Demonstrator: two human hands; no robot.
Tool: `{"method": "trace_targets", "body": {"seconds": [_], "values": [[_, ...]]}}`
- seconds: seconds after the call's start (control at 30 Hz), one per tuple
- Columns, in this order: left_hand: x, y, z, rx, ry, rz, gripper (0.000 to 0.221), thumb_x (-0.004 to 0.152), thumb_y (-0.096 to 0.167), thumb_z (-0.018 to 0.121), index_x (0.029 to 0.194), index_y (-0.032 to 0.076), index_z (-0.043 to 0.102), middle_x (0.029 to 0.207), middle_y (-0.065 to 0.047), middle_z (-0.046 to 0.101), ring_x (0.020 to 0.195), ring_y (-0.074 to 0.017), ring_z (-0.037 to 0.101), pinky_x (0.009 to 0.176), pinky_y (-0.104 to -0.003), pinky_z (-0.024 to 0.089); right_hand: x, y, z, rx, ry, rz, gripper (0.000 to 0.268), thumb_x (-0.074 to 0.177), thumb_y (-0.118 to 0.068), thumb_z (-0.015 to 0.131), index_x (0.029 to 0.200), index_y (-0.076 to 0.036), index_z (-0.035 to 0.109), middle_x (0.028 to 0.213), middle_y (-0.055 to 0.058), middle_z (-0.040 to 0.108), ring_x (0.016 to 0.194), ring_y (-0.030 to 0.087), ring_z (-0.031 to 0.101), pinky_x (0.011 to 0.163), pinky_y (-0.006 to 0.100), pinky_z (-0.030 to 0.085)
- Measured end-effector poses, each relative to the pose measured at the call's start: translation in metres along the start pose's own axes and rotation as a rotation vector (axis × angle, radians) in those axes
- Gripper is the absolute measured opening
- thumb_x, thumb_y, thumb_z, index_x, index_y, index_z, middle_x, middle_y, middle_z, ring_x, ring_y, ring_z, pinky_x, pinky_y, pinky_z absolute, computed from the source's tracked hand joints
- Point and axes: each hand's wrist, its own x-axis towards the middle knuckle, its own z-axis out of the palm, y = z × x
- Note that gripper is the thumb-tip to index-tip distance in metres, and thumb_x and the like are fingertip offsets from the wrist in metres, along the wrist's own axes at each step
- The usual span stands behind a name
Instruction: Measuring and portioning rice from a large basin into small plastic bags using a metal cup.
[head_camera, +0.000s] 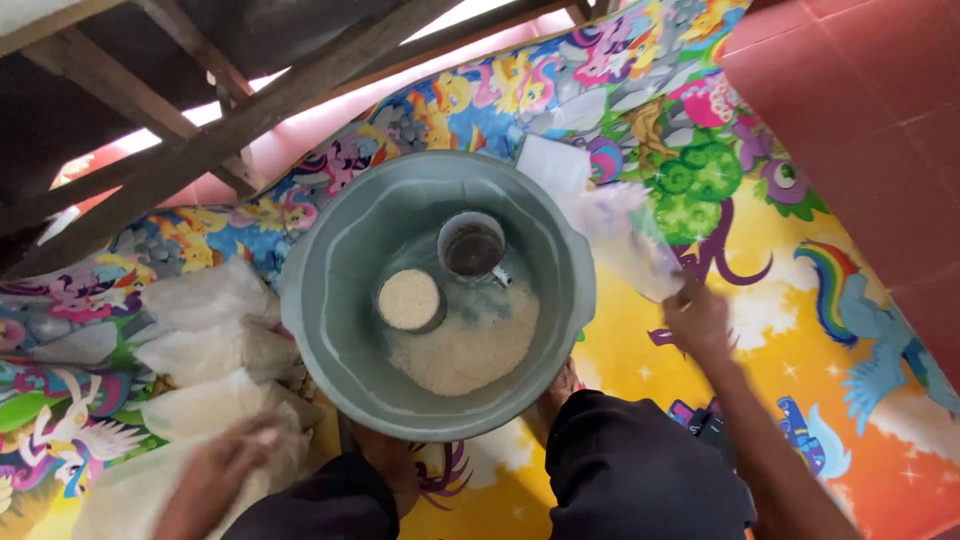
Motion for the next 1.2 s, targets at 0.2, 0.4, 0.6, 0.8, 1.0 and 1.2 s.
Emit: {"method": "trace_targets", "body": {"seconds": [0.2,0.4,0.6,0.8,1.0,1.2], "values": [[-0.107,0.205,-0.04,0.214,0.149,0.23,0.035,0.094,0.029,0.063,0.118,0.012,0.082,0.106,-0.003,0.089,0.092,-0.0212,0.082,0.086,-0.035,0.06,0.035,-0.181,-0.196,0.342,-0.094,-0.183,0.011,0.084,0.006,0.052,0.08,0.014,0.058,0.132,0.012,0.073,0.057,0.017,0.053,0.05,0.028,0.044],[-0.095,0.28,0.007,-0.399,-0.141,0.357,0.078,0.083,0.052,0.051,0.134,-0.006,0.065,0.126,-0.02,0.076,0.107,-0.0308,0.075,0.086,-0.041,0.063,-0.04,-0.3,-0.236,0.323,-0.191,-0.881,0.004,0.08,0.002,0.054,0.077,0.0,0.051,0.137,0.028,0.063,0.106,0.037,0.068,0.092,0.042,0.052],[-0.075,0.302,0.035,-0.569,-0.16,0.59,0.098,0.074,0.036,0.076,0.15,-0.011,0.036,0.127,-0.024,0.073,0.101,-0.0305,0.074,0.072,-0.039,0.063,-0.115,-0.335,-0.168,0.092,-0.287,-1.288,0.023,0.081,-0.004,0.059,0.092,0.015,0.064,0.143,0.04,0.047,0.134,0.055,0.05,0.106,0.074,0.036],[-0.074,0.294,0.052,-0.543,-0.106,0.566,0.094,0.078,0.059,0.061,0.145,-0.005,0.049,0.13,-0.025,0.068,0.113,-0.0293,0.069,0.087,-0.04,0.061,-0.135,-0.342,-0.142,-0.155,-0.332,-1.334,0.037,0.078,-0.006,0.061,0.104,0.02,0.067,0.136,0.048,0.049,0.133,0.059,0.048,0.103,0.075,0.04],[-0.035,0.269,0.06,-0.431,-0.076,0.506,0.04,0.09,0.007,0.062,0.126,-0.01,0.062,0.1,-0.012,0.081,0.078,-0.0183,0.076,0.064,-0.028,0.058,-0.168,-0.337,-0.102,0.014,-0.457,-1.469,0.027,0.088,-0.007,0.064,0.091,0.019,0.068,0.127,0.049,0.051,0.114,0.054,0.054,0.089,0.073,0.046],[-0.017,0.241,0.075,-0.156,-0.077,0.359,0.043,0.084,0.032,0.079,0.088,-0.009,0.068,0.078,-0.012,0.067,0.063,-0.0183,0.061,0.049,-0.031,0.054,-0.183,-0.338,-0.087,0.028,-0.511,-1.448,0.033,0.089,-0.01,0.061,0.099,0.021,0.068,0.126,0.05,0.05,0.111,0.055,0.054,0.086,0.069,0.048]]}}
